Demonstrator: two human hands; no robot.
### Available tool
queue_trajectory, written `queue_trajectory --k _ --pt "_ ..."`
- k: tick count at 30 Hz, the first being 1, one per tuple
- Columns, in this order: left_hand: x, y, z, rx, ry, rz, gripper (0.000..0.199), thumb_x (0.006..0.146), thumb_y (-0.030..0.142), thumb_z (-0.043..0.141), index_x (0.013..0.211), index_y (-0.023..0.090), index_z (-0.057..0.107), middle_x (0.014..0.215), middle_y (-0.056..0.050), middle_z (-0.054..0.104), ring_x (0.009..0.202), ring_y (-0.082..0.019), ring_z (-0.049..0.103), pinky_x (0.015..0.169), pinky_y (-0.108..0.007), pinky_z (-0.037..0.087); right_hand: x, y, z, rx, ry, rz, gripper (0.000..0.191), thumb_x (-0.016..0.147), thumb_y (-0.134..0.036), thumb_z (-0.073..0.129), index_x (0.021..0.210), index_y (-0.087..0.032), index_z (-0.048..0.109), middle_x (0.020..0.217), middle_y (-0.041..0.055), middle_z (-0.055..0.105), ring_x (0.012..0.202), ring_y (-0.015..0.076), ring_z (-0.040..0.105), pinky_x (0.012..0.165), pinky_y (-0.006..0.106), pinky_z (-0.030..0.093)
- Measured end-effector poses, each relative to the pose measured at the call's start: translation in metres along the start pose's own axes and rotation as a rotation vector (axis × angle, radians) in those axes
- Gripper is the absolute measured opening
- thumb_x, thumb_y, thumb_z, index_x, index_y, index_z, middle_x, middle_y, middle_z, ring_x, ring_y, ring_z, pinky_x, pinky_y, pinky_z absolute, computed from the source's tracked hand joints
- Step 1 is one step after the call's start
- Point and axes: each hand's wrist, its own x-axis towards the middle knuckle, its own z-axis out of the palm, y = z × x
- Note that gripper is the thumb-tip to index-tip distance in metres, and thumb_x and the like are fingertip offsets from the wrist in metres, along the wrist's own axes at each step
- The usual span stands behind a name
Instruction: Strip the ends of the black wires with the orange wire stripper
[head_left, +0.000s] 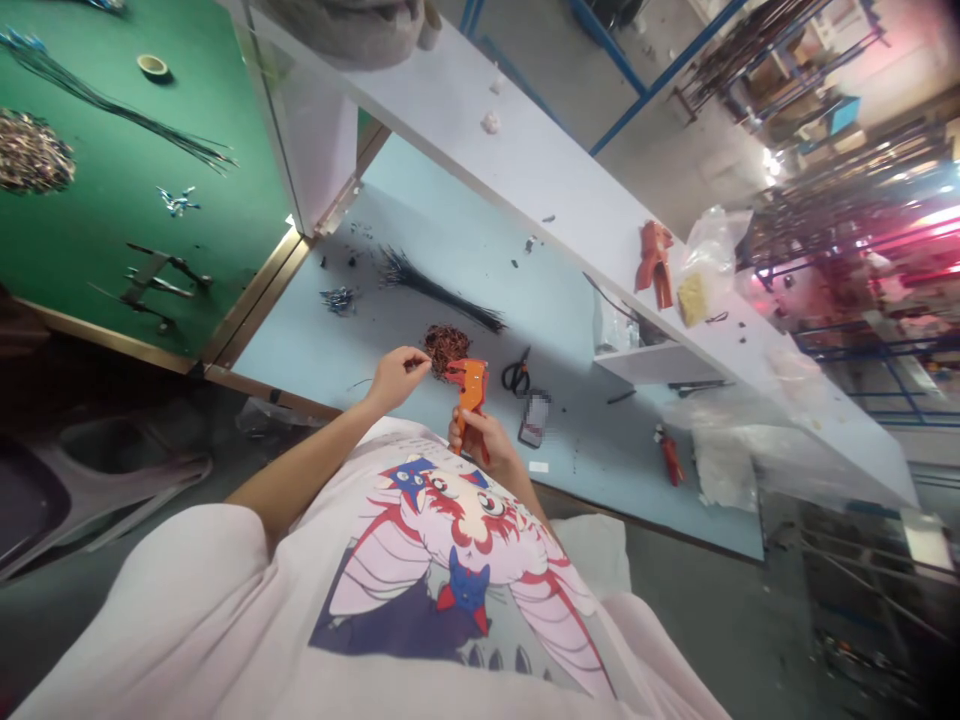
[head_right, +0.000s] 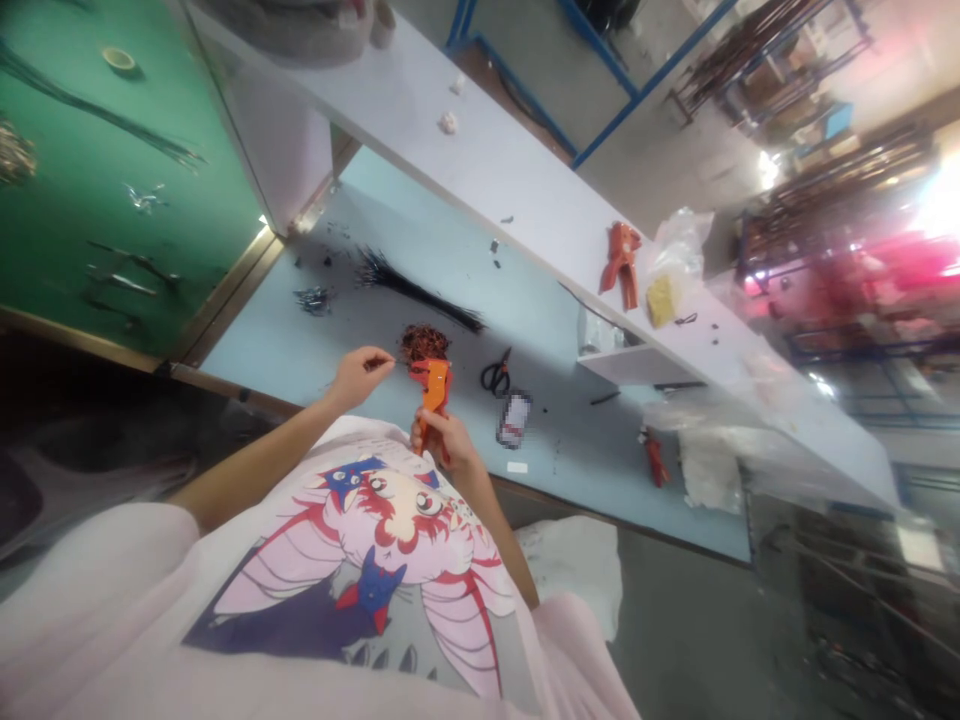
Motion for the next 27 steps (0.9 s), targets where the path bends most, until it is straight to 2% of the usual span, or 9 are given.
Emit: queue_trajectory --k 6,16,21,27 --pt "-0.009 0.029 -0.015 -0.122 0.080 0.110 0.012 0.079 0.027 0.059 0.078 0.018 0.065 0.072 -0.001 0.063 0.063 -0.010 0.051 0.061 -0.024 0.043 -0.026 -0.008 0.020 -0.081 -0.085 -0.102 0.028 0.073 -0.037 0.067 0.086 -0.019 0.051 0.063 -0.0018 0.054 0.053 0.0131 0.053 0.046 0.026 0.047" --pt "-0.027 0.069 -0.032 -0.047 0.127 0.335 0.009 0.081 0.024 0.058 0.079 0.019 0.065 0.068 0.000 0.060 0.056 -0.009 0.044 0.055 -0.023 0.039 -0.053 -0.015 0.037 -0.211 -0.125 -0.165 0.031 0.072 -0.041 0.068 0.085 -0.018 0.052 0.061 -0.0016 0.054 0.051 0.0134 0.054 0.048 0.027 0.045" --pt "-0.033 0.080 -0.035 0.001 0.140 0.437 0.010 0.082 0.023 0.057 0.079 0.019 0.065 0.065 0.001 0.059 0.055 -0.008 0.045 0.056 -0.023 0.039 -0.058 -0.016 0.040 -0.290 -0.164 -0.197 0.029 0.075 -0.041 0.066 0.085 -0.018 0.053 0.060 0.0000 0.056 0.050 0.0144 0.055 0.046 0.027 0.044" --pt "-0.036 0.084 -0.038 0.015 0.143 0.443 0.012 0.083 0.026 0.056 0.077 0.019 0.065 0.063 0.000 0.060 0.057 -0.009 0.049 0.058 -0.023 0.041 -0.056 -0.013 0.040 -0.306 -0.147 -0.221 0.029 0.077 -0.044 0.064 0.081 -0.018 0.051 0.056 -0.0015 0.053 0.046 0.0129 0.052 0.042 0.026 0.043"
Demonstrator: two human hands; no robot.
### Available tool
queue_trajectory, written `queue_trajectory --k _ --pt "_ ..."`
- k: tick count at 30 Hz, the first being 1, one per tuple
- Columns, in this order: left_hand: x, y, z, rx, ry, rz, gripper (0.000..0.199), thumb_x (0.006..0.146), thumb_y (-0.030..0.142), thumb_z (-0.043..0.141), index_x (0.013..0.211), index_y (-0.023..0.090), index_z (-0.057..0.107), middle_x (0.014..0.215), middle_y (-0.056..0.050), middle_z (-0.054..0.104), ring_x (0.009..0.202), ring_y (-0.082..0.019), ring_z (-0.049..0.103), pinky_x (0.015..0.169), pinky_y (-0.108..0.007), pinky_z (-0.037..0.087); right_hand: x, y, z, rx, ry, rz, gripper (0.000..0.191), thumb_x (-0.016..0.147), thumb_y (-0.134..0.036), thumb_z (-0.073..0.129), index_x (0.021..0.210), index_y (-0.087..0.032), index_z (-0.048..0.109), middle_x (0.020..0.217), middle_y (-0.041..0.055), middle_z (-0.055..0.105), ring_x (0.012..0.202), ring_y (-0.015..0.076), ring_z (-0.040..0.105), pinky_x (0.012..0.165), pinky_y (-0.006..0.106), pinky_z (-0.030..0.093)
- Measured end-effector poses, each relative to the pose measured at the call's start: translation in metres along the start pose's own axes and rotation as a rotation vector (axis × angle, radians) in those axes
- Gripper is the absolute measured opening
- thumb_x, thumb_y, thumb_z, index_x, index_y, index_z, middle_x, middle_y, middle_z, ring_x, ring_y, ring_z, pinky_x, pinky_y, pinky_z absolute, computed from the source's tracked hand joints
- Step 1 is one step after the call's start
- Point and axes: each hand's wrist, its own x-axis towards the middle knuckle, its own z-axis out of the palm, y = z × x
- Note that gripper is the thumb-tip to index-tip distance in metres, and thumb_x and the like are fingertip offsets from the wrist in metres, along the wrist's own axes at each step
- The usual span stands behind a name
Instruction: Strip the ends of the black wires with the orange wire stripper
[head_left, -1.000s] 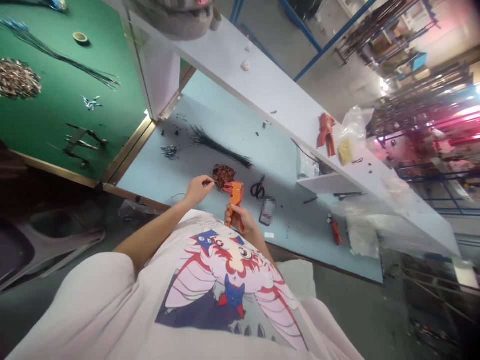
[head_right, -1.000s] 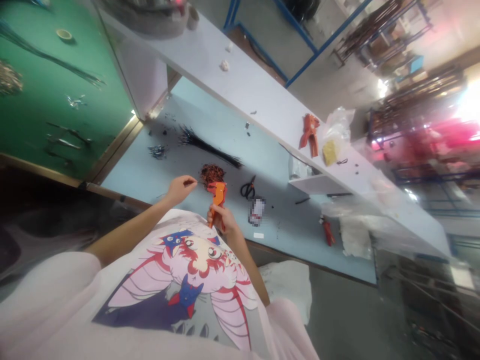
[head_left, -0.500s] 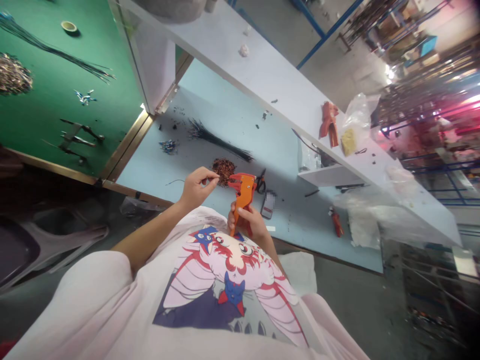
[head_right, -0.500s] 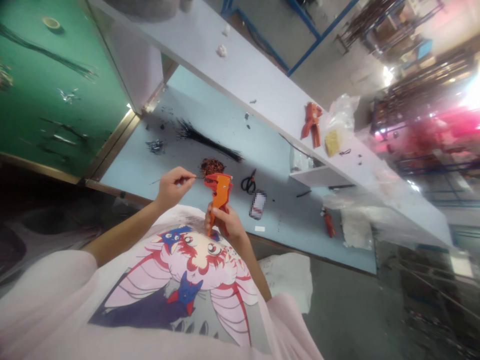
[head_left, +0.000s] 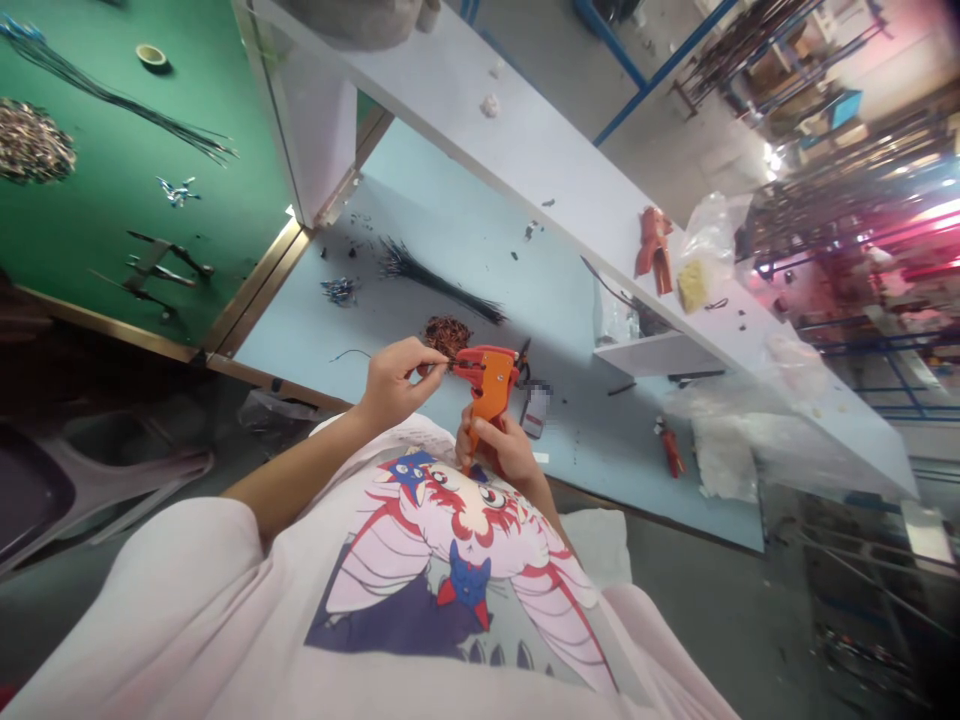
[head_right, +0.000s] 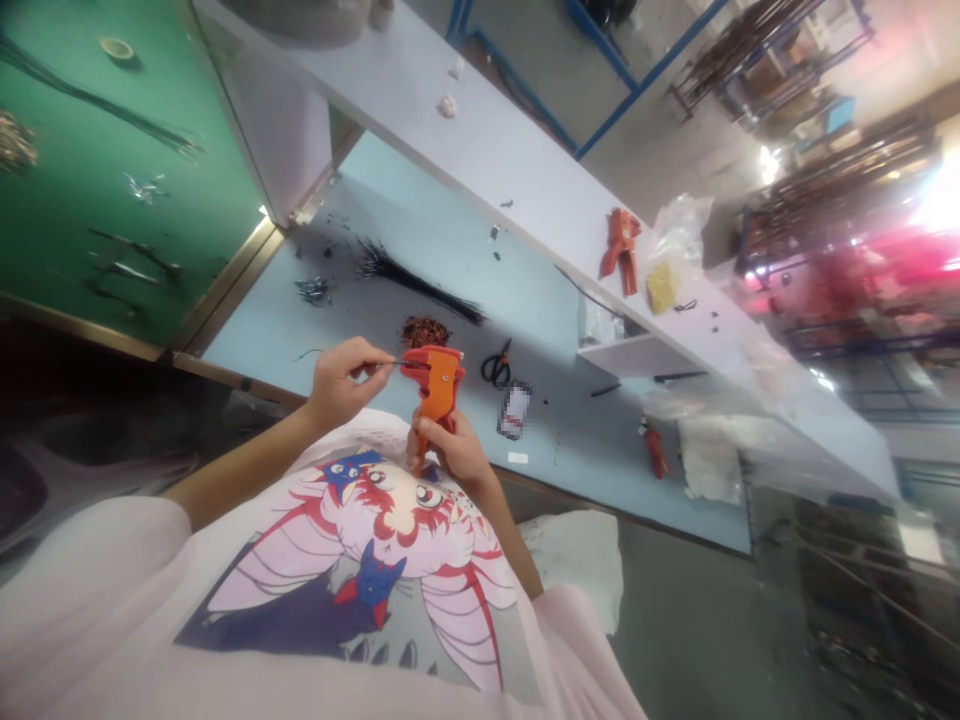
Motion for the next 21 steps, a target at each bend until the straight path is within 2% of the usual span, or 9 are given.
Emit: queue_trajectory --k 9,21 --pt "-0.0016 0.0002 0.0000 -0.017 0.037 0.055 0.008 0.080 0.020 0.058 0.077 0.018 0.065 0.062 0.001 0.058 0.055 -0.008 0.048 0.056 -0.021 0.040 -0.0020 0.0031 0.0007 0.044 0.018 -0.010 0.028 0.079 -0.041 0.063 0.078 -0.017 0.049 0.052 -0.0037 0.052 0.042 0.0105 0.051 0.039 0.022 0.043" --pt "-0.0036 0.0028 -0.0025 -0.015 0.042 0.062 0.006 0.079 0.017 0.060 0.078 0.016 0.066 0.062 0.001 0.058 0.055 -0.007 0.047 0.055 -0.020 0.038 -0.0038 0.0022 0.0033 0.017 -0.027 -0.027 0.025 0.081 -0.039 0.062 0.084 -0.016 0.052 0.059 -0.0009 0.058 0.046 0.0115 0.055 0.041 0.023 0.045"
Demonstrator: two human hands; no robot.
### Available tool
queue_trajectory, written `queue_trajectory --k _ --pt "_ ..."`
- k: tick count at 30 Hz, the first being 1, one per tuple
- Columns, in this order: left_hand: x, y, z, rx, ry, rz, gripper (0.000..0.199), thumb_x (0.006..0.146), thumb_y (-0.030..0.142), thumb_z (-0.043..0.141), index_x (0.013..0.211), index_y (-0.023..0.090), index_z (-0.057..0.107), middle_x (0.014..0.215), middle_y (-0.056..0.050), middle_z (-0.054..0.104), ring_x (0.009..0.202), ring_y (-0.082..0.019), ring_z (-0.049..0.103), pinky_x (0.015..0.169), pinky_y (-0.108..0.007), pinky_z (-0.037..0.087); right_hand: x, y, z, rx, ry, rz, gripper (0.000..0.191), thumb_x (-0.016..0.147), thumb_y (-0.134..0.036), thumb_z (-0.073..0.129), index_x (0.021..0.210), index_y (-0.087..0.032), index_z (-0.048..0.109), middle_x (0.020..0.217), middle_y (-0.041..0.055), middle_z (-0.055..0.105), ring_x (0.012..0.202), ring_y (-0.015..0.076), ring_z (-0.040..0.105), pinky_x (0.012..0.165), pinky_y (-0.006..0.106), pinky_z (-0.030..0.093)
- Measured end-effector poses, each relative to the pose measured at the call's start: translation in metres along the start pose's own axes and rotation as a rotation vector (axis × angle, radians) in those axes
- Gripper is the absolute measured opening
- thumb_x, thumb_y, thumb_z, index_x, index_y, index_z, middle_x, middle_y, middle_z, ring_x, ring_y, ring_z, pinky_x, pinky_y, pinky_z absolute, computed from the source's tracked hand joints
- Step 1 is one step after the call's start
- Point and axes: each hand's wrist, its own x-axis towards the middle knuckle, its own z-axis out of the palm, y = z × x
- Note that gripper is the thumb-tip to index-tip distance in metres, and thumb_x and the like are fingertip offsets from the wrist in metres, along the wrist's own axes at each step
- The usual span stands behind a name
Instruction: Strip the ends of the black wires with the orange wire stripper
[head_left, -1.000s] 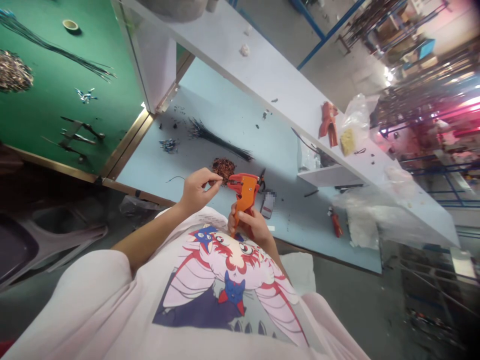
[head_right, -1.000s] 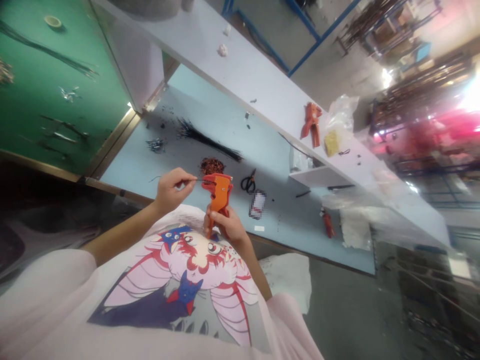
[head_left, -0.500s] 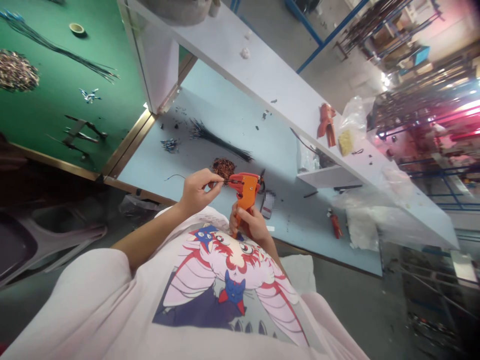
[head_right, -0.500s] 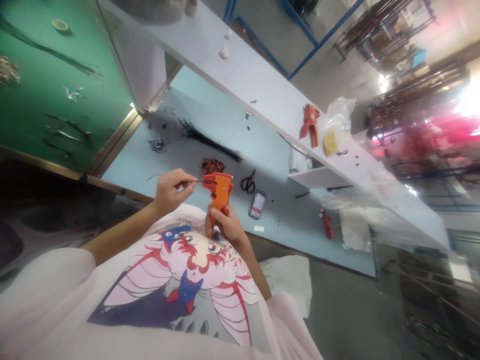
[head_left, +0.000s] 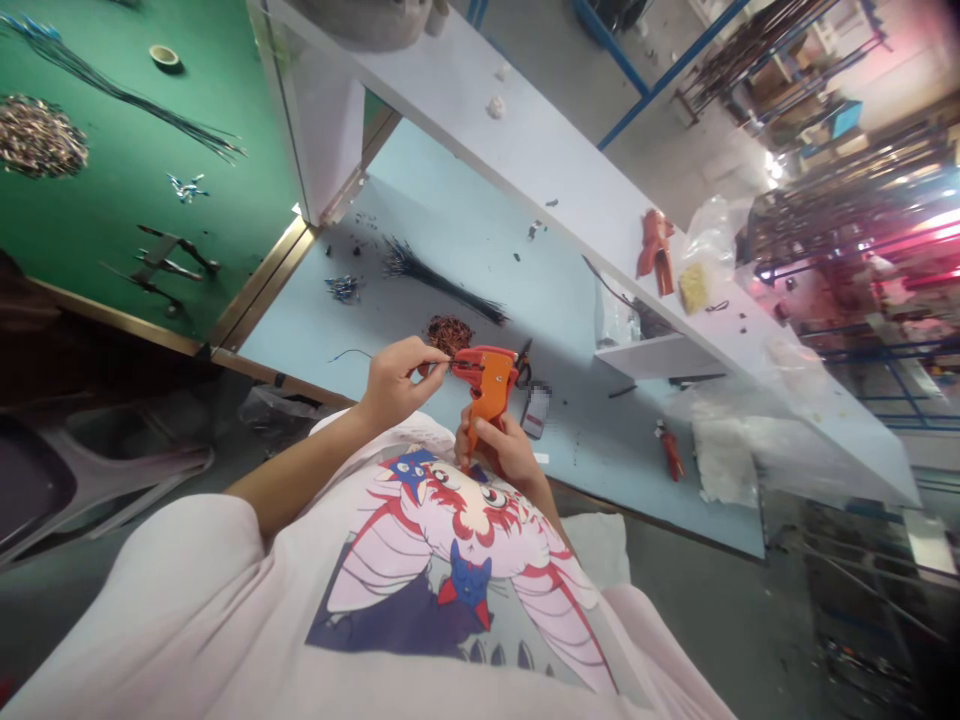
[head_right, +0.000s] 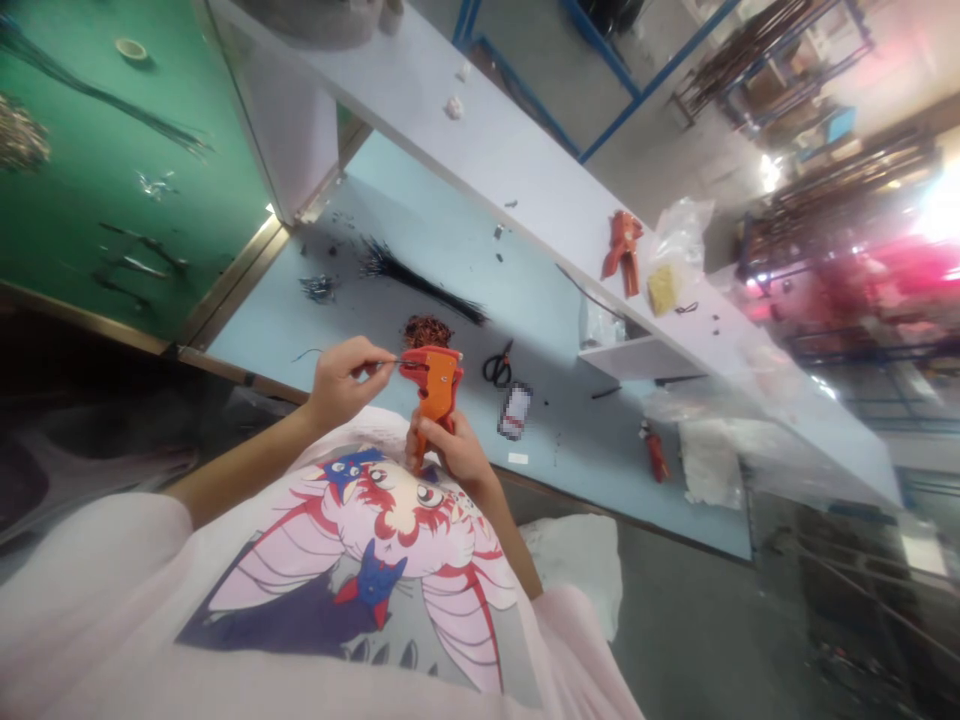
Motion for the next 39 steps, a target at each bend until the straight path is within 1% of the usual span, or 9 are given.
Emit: queue_trajectory --k 10,15,21,26,31,39 --pt "-0.0007 -0.0002 0.0012 -0.016 -0.007 -0.030 0.006 0.080 0.019 0.060 0.078 0.017 0.066 0.063 0.001 0.058 0.055 -0.007 0.047 0.056 -0.020 0.039 -0.0005 -0.0015 -0.0012 0.021 0.020 0.044 0.029 0.078 -0.041 0.065 0.086 -0.015 0.054 0.065 0.0022 0.061 0.054 0.0145 0.060 0.045 0.024 0.047" --pt "-0.0008 -0.0013 0.0025 -0.021 -0.016 -0.042 0.006 0.080 0.018 0.060 0.078 0.016 0.065 0.062 0.001 0.057 0.055 -0.007 0.047 0.056 -0.021 0.038 -0.0002 -0.0024 -0.0030 0.019 -0.004 0.055 0.031 0.078 -0.043 0.066 0.086 -0.015 0.054 0.068 0.0031 0.062 0.057 0.0155 0.062 0.047 0.024 0.047" --pt "-0.0006 -0.0026 0.0032 -0.019 -0.017 -0.058 0.005 0.079 0.018 0.061 0.079 0.017 0.065 0.062 0.002 0.057 0.055 -0.007 0.046 0.055 -0.020 0.038 0.0004 -0.0020 -0.0040 0.020 -0.018 0.044 0.029 0.079 -0.040 0.065 0.088 -0.015 0.056 0.075 0.0044 0.063 0.060 0.0157 0.062 0.050 0.026 0.048" --pt "-0.0006 -0.0034 0.0044 -0.034 -0.012 -0.068 0.005 0.079 0.017 0.061 0.079 0.017 0.066 0.064 0.001 0.059 0.055 -0.007 0.047 0.055 -0.020 0.039 0.0004 -0.0017 -0.0043 0.023 0.002 0.050 0.030 0.079 -0.042 0.065 0.087 -0.015 0.055 0.068 0.0017 0.060 0.058 0.0146 0.061 0.049 0.025 0.047" --pt "0.0001 -0.0035 0.0050 -0.035 -0.020 -0.081 0.005 0.079 0.018 0.060 0.079 0.017 0.066 0.064 0.001 0.060 0.054 -0.007 0.047 0.053 -0.020 0.039 0.0009 -0.0027 -0.0032 0.016 -0.023 0.039 0.028 0.080 -0.041 0.064 0.086 -0.015 0.055 0.066 0.0008 0.059 0.054 0.0134 0.059 0.049 0.025 0.047" --pt "0.0024 -0.0017 0.0040 -0.037 -0.032 -0.075 0.006 0.080 0.019 0.059 0.079 0.017 0.065 0.063 0.001 0.059 0.054 -0.007 0.047 0.053 -0.020 0.039 0.0015 -0.0021 -0.0041 0.015 0.004 0.067 0.030 0.082 -0.045 0.060 0.082 -0.016 0.053 0.060 -0.0009 0.057 0.047 0.0121 0.056 0.045 0.025 0.047"
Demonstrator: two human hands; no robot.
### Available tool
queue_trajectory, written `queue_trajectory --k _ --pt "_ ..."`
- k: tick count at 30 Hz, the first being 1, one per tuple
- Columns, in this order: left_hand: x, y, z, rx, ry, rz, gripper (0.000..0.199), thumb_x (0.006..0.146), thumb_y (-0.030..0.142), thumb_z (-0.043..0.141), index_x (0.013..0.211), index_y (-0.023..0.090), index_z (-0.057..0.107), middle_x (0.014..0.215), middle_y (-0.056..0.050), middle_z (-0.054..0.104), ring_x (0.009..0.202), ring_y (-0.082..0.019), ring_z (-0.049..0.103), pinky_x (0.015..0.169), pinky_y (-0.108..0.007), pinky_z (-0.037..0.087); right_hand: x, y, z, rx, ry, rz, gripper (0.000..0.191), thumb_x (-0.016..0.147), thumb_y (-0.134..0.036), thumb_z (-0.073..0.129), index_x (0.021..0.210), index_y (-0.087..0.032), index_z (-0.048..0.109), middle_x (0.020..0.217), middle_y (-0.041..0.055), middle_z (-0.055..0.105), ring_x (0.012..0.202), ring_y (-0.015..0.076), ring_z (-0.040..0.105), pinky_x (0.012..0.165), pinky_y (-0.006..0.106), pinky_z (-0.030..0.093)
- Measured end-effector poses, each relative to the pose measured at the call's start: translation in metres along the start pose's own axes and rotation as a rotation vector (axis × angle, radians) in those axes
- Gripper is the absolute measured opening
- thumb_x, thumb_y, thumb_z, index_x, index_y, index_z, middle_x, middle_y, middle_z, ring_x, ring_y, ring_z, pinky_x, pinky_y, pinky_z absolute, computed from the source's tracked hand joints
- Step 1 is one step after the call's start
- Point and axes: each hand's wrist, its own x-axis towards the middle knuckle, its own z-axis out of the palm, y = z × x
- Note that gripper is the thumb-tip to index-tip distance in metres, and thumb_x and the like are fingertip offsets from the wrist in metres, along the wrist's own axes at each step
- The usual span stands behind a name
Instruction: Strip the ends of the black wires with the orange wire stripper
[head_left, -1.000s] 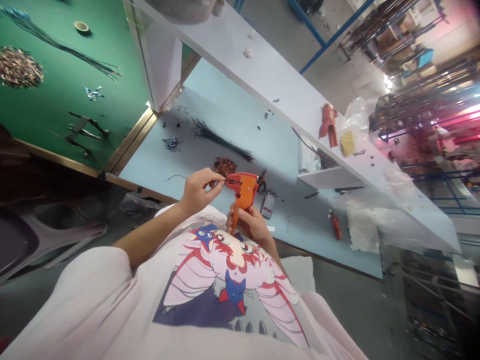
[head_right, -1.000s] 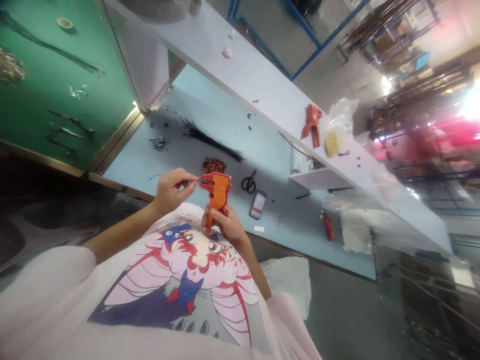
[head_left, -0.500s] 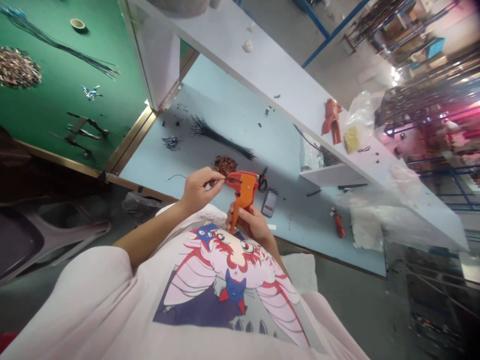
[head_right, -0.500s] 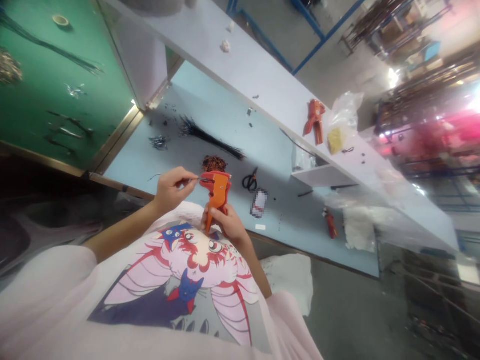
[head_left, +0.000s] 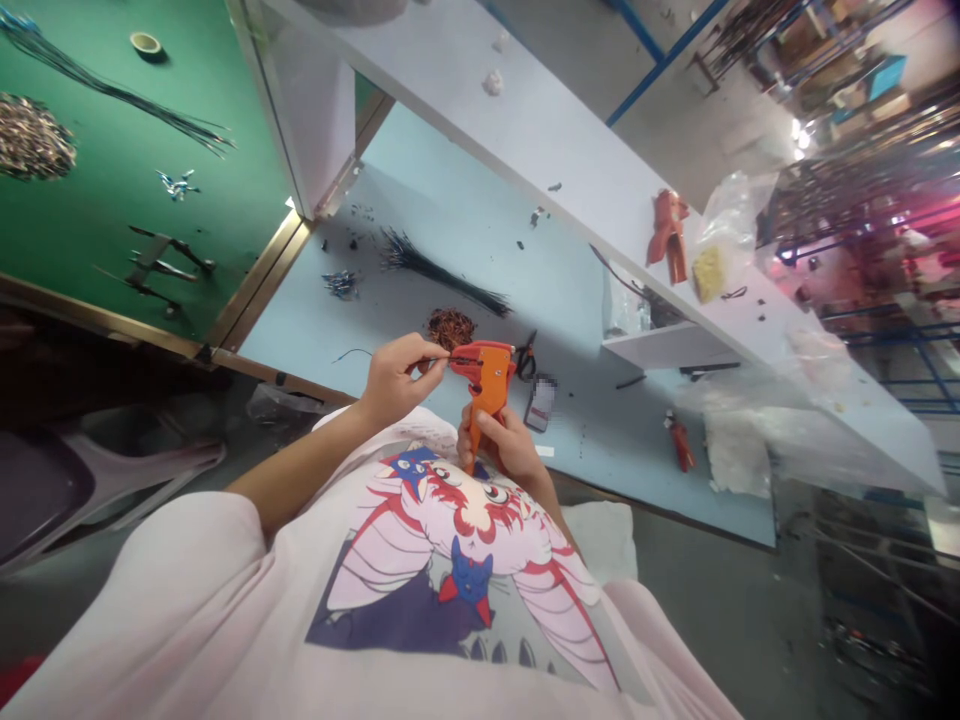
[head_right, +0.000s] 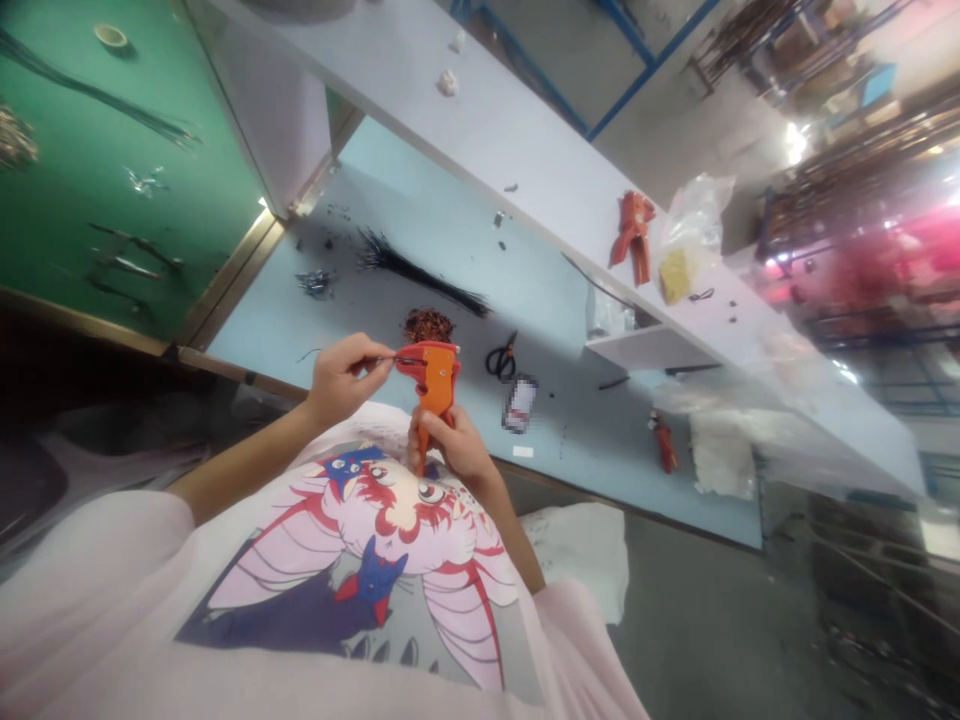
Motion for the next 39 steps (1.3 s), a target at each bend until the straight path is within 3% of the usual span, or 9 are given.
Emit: queue_trajectory --k 23,30,39 --pt "-0.001 0.001 -0.005 0.053 -0.034 0.052 0.005 0.077 0.016 0.058 0.074 0.017 0.062 0.055 0.004 0.044 0.050 -0.007 0.040 0.051 -0.021 0.033 0.002 0.004 -0.001 -0.213 0.090 -0.045 0.033 0.084 -0.042 0.056 0.064 -0.017 0.047 0.044 -0.0033 0.050 0.036 0.0093 0.046 0.040 0.022 0.039" --pt "-0.001 0.002 -0.007 0.055 -0.034 0.072 0.005 0.076 0.016 0.057 0.072 0.017 0.060 0.055 0.004 0.045 0.050 -0.007 0.041 0.051 -0.021 0.034 0.005 0.012 -0.004 -0.180 0.097 -0.027 0.040 0.080 -0.052 0.055 0.060 -0.019 0.043 0.039 -0.0065 0.042 0.031 0.0071 0.037 0.035 0.022 0.034" --pt "-0.001 0.008 -0.009 0.082 -0.051 0.142 0.007 0.077 0.017 0.056 0.072 0.018 0.060 0.053 0.004 0.044 0.049 -0.008 0.040 0.051 -0.021 0.033 -0.001 0.008 -0.003 -0.159 0.081 -0.035 0.040 0.080 -0.051 0.056 0.059 -0.019 0.043 0.038 -0.0076 0.039 0.030 0.0058 0.034 0.035 0.021 0.030"
